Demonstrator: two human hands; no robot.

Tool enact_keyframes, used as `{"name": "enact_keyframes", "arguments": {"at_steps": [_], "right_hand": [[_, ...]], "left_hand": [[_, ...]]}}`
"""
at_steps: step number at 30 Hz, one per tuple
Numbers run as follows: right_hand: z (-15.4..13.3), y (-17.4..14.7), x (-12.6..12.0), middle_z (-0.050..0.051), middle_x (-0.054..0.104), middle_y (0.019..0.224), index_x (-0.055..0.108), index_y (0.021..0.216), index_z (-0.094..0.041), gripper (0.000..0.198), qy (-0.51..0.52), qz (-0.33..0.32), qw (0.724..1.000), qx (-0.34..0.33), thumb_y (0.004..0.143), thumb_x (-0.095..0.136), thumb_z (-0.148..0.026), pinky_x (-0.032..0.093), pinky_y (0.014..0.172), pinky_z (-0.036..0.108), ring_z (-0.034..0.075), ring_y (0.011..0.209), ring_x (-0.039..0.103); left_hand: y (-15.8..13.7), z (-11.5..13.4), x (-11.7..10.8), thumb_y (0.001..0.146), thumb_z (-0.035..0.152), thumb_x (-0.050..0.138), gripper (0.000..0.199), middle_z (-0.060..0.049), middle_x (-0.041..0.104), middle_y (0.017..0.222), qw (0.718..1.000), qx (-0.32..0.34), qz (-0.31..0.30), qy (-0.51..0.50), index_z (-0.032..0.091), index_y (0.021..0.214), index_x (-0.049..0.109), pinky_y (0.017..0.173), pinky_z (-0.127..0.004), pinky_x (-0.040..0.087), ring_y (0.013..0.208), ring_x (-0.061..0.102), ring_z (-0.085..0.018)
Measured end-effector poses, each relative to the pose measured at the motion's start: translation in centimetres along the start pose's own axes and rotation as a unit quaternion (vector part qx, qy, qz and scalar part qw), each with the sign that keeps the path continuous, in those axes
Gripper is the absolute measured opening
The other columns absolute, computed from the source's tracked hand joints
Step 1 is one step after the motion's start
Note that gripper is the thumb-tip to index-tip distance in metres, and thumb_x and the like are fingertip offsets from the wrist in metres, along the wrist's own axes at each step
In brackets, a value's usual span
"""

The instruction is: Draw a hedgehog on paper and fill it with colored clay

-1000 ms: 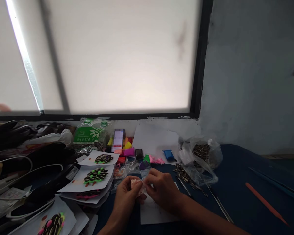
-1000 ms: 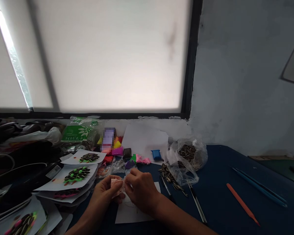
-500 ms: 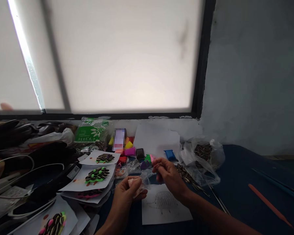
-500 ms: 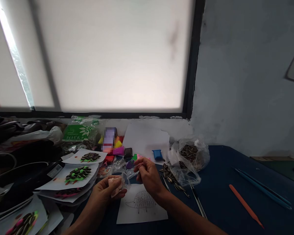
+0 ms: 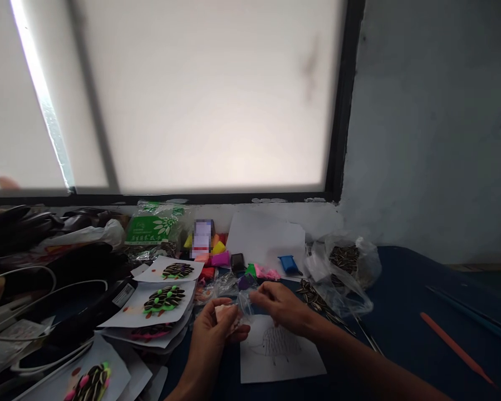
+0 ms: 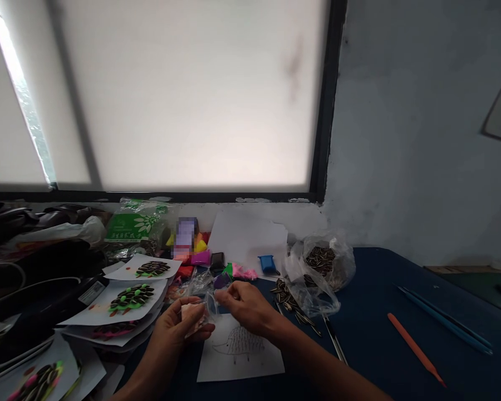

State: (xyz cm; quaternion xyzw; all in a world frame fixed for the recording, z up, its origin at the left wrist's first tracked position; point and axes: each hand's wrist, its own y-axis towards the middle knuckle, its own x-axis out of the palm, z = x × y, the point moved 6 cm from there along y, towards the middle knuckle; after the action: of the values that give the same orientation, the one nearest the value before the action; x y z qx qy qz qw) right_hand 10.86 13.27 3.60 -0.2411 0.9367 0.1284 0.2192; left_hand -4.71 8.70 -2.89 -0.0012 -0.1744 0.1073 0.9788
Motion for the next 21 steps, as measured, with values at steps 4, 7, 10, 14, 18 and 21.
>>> {"name": "enact_keyframes", "arguments": {"at_steps": [4,7,10,14,18,21], "right_hand": [[-0.7,-0.3,0.7,-0.002,0.053,0.066,0.061,0.070,-0.016,0.016,-0.029,-0.005,0.999,-0.024,0.078,0.072,-0.024,0.033,0.056,0.024,0.013,0.063,0.047],[-0.8,-0.2,0.6,-0.003,0.049,0.059,0.059,0.064,-0.015,0.019,-0.032,-0.008,0.999,-0.023,0.083,0.061,-0.015,0.031,0.054,0.024,0.011,0.058,0.043],[-0.4,0.1,0.0,-0.003,0.048,0.060,0.059,0.066,-0.015,0.019,-0.019,-0.010,1.000,-0.008,0.085,0.057,-0.013,0.032,0.054,0.024,0.011,0.057,0.042],[0.3,0.5,-0.6,-0.005,0.044,0.061,0.055,0.068,-0.017,0.018,0.015,-0.031,0.999,0.027,0.085,0.056,-0.018,0.033,0.049,0.022,0.010,0.053,0.040],[0.2,0.4,-0.7,-0.005,0.043,0.060,0.055,0.069,-0.017,0.023,0.043,-0.056,0.997,0.038,0.088,0.058,-0.029,0.034,0.046,0.022,0.010,0.052,0.039],[-0.2,0.3,-0.7,-0.004,0.045,0.062,0.057,0.070,-0.016,0.026,0.058,-0.049,0.997,0.030,0.087,0.062,-0.035,0.033,0.047,0.021,0.010,0.054,0.040]], "left_hand": [[-0.1,0.0,0.4,0.055,0.051,0.095,0.060,-0.001,0.073,0.067,1.000,-0.005,-0.015,0.006,0.016,0.095,0.066,0.059,-0.031,0.063,0.060,0.075,-0.023],[-0.2,0.2,0.7,0.051,0.056,0.095,0.065,-0.003,0.076,0.074,1.000,-0.015,-0.026,0.008,0.016,0.095,0.069,0.063,-0.030,0.063,0.067,0.077,-0.024],[-0.5,0.4,1.1,0.052,0.059,0.093,0.062,-0.006,0.078,0.084,0.999,-0.029,-0.043,0.016,0.014,0.089,0.074,0.067,-0.028,0.062,0.078,0.078,-0.027],[-0.8,0.9,1.4,0.057,0.061,0.090,0.058,-0.005,0.077,0.085,0.998,-0.032,-0.051,0.021,0.015,0.089,0.076,0.069,-0.028,0.061,0.081,0.078,-0.027],[-1.1,1.5,1.7,0.054,0.062,0.091,0.057,-0.003,0.076,0.081,0.999,-0.027,-0.042,0.022,0.017,0.084,0.075,0.065,-0.027,0.061,0.075,0.078,-0.025],[-1.4,2.0,2.1,0.045,0.063,0.093,0.059,-0.002,0.074,0.074,0.999,-0.026,-0.034,0.028,0.016,0.074,0.073,0.059,-0.025,0.060,0.065,0.076,-0.023]]}}
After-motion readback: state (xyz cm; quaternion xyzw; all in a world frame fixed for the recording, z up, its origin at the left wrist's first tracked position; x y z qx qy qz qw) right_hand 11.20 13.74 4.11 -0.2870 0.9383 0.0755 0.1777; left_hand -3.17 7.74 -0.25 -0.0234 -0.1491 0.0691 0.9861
